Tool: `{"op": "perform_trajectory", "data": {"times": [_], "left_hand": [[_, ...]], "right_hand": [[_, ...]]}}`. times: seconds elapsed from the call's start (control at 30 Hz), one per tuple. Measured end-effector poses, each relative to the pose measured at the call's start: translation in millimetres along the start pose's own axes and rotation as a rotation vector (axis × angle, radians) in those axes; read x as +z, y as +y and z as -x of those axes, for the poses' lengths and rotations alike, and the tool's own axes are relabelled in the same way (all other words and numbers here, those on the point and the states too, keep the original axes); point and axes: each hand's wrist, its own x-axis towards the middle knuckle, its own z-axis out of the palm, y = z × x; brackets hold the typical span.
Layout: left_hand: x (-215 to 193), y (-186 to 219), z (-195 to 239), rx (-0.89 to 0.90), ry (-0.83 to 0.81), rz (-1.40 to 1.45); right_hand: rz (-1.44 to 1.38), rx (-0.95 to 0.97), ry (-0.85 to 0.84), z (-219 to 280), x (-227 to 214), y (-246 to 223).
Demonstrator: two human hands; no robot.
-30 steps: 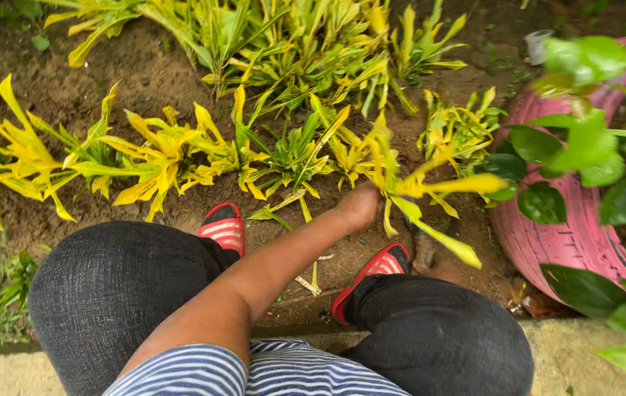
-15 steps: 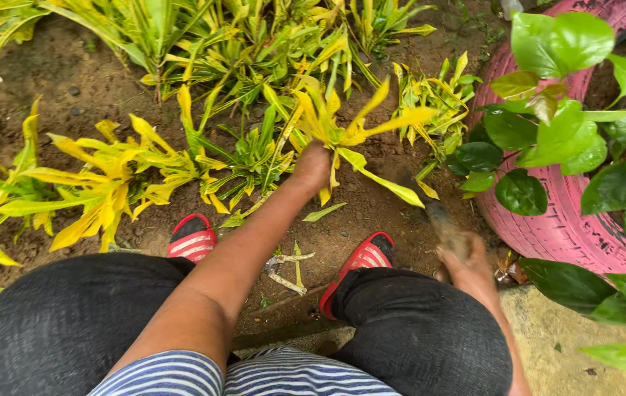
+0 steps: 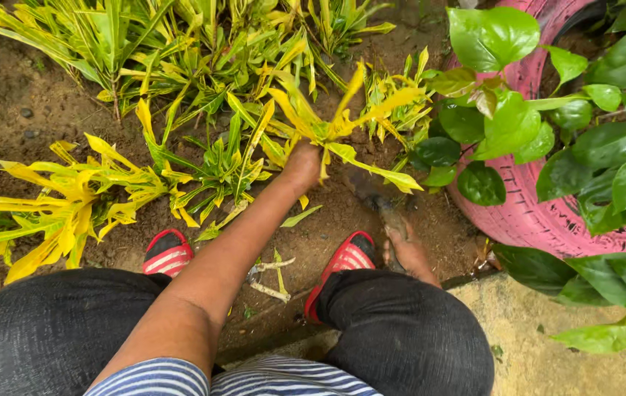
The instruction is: The person sits on the ground and uses a small hand hoe to loosen soil around plants. They then pull weeds by hand and use pruning shears to trim plant stems. The person continues to clear weeds and debris from the garden bed.
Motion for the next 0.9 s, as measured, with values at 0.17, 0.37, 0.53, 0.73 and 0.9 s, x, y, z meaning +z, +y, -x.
{"op": "perform_trajectory", "data": {"times": [0.17,0.37,0.53,0.73,0.9], "left_hand": [[-1,7,-16,-0.033,-0.129,-0.071],[5,9,-26,-0.938,-0.147,0.885],[32,-6,-33,-0.858,-0.117,0.966],[38,-13,-45,-0.462,-0.316,0.441],[32,-9,-62,-0.060,-0.472,-0.126]], "right_hand": [[0.100,-0.086,-0.038,37,-14,-27],[0.524,-0.200,-0.003,121,-97,-88],[0.546,-0.104,-0.005,27,-32,-76],[0.242,0.148,-0.105,-31,-50,-30],[0.075,0.068,-0.207,-26,-37,-34]]}}
